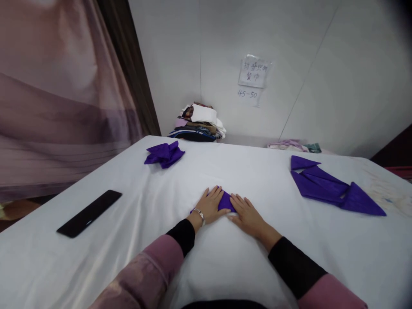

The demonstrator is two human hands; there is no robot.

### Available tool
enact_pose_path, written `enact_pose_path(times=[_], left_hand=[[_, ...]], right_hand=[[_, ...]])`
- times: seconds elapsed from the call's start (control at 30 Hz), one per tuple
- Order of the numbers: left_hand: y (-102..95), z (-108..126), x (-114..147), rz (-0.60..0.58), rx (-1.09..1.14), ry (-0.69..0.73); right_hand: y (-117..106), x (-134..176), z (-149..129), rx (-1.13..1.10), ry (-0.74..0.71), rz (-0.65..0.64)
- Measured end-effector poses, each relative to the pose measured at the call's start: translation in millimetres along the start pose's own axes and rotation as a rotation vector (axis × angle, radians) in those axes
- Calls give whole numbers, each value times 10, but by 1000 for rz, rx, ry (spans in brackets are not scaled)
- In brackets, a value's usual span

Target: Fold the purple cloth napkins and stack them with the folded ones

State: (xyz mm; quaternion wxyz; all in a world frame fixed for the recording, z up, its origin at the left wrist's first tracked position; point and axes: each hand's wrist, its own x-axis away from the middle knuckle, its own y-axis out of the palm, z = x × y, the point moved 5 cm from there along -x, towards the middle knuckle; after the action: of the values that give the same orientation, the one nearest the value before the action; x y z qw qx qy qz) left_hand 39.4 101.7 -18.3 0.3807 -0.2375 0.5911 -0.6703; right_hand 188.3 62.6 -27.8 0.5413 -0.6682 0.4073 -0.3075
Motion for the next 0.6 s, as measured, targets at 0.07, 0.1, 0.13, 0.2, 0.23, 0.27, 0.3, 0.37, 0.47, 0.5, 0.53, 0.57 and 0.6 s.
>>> enact_pose_path(times=[0.07, 0.1, 0.13, 0.2, 0.23, 0.27, 0.3, 0.37, 0.47, 0.5, 0.53, 0.57, 0.6], left_hand=[[-10, 12, -4, -9, 8, -5], [-11, 15, -6, -14, 12, -5], [-9, 16, -9, -21, 16, -4], [1, 11, -15, -36, 21, -2], [8, 6, -20, -42, 22, -5], [14, 1, -25, -48, 24, -8], [21, -3, -30, -53, 25, -11], [31, -8, -43, -58, 24, -12], [37, -5, -60, -59, 24, -6], [38, -5, -65, -58, 24, -5], [40, -5, -69, -57, 25, -5], [42, -6, -72, -55, 25, -4], [46, -7, -74, -53, 24, -2]], right_hand=[[-22, 73, 33, -8, 9, -2], [-34, 112, 48, -10, 13, -2], [-45, 150, 62, -11, 19, -2], [-65, 226, 88, -9, 35, -4], [-73, 262, 99, -7, 44, -7], [-80, 297, 109, -5, 53, -11], [-86, 332, 119, -2, 61, -17], [-94, 402, 142, 7, 79, -33], [-108, 510, 202, 19, 117, -51], [-121, 546, 233, 20, 144, -47], [-144, 580, 267, 19, 180, -32], [-176, 611, 300, 18, 222, -5], [-217, 636, 326, 18, 262, 30]])
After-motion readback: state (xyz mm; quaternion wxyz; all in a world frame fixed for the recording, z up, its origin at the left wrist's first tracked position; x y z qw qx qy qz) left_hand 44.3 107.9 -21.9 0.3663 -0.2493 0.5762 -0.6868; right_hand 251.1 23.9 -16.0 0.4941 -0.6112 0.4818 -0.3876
